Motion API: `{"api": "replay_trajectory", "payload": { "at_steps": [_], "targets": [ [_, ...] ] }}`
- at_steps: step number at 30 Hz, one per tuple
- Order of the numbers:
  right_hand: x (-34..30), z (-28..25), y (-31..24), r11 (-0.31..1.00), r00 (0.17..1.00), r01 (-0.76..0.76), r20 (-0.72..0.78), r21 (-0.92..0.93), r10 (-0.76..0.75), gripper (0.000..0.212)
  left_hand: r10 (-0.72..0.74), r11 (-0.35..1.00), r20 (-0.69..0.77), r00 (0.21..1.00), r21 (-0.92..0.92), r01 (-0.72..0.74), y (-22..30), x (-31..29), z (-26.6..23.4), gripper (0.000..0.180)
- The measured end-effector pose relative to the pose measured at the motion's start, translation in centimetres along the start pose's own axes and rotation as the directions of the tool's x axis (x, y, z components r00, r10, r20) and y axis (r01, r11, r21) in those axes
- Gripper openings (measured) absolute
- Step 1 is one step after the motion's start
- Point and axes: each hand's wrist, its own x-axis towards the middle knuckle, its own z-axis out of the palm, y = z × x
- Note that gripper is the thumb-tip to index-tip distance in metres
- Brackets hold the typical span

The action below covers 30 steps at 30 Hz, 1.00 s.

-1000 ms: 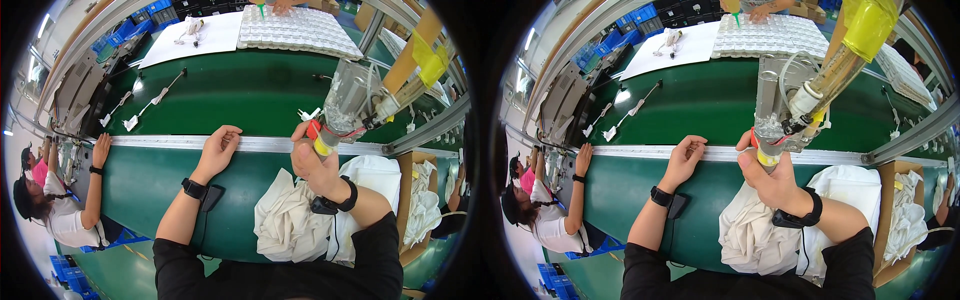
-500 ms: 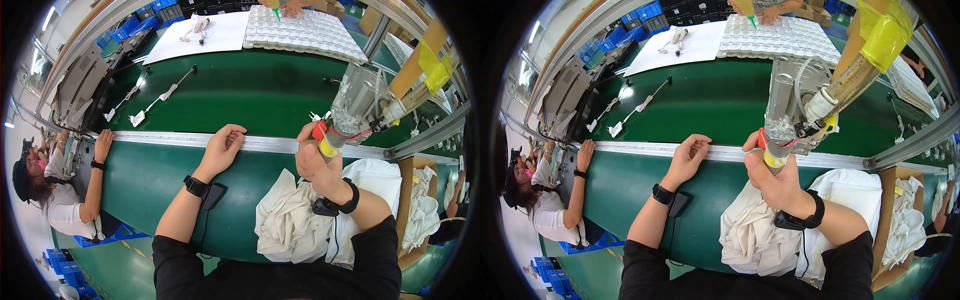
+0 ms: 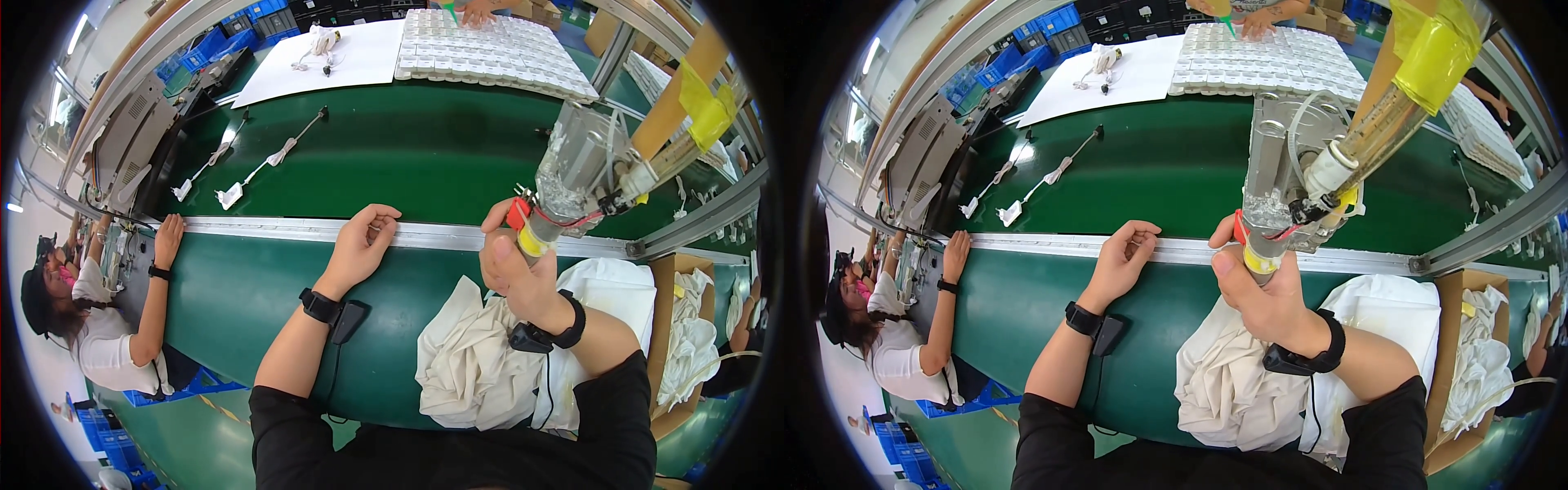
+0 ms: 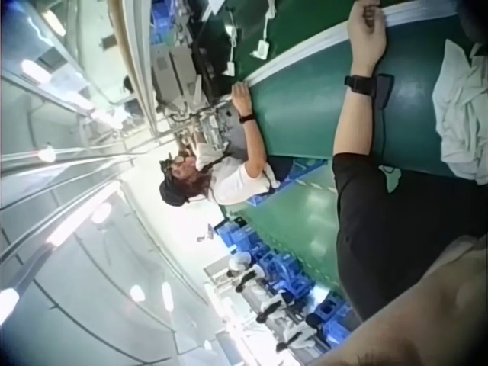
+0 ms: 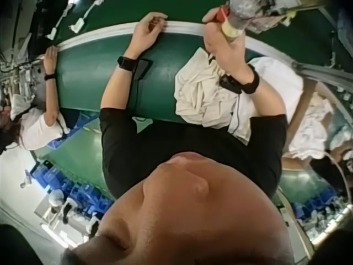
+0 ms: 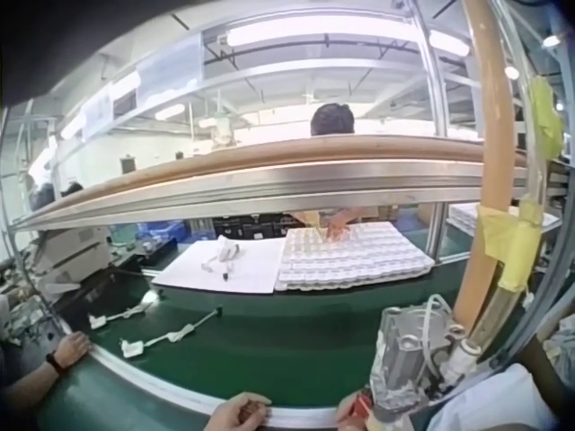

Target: The person picks up a circuit board from the conveyor belt, applies glue to its components using a handheld dispenser, and then places it back on the belt.

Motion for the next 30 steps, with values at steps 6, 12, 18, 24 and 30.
{"api": "replay_trajectory", "payload": {
  "at_steps": [6,12,18,24,30],
  "targets": [
    [0.0,0.1,0.0,1.000,1.000,0.001,0.004,-0.019,-0.001,0.026,-0.007,1.000,-0.026,1.000,-0.019,0.006,0.1,-0.1,0.0,0.014],
    [0.2,0.4,-0.1,1.000,1.000,0.007,-0.010,-0.024,-0.007,0.025,0.004,1.000,-0.006,1.000,-0.002,-0.004,0.2,0.0,-0.5,0.015],
    [0.0,-0.1,-0.4,0.999,1.000,0.026,-0.016,-0.021,-0.027,0.024,-0.012,0.999,-0.015,1.000,-0.043,0.011,-0.1,0.1,0.0,0.016],
    [-0.1,-0.4,-0.4,0.999,1.000,0.027,-0.014,-0.035,-0.028,0.023,0.133,0.957,-0.244,0.960,0.285,-0.060,0.2,1.9,-3.5,0.019],
    [-0.3,-0.7,-0.8,1.000,1.000,0.008,0.012,-0.012,-0.008,0.024,0.291,0.209,-0.247,0.924,0.959,0.190,-3.9,2.4,-17.2,0.039]
  ]
}}
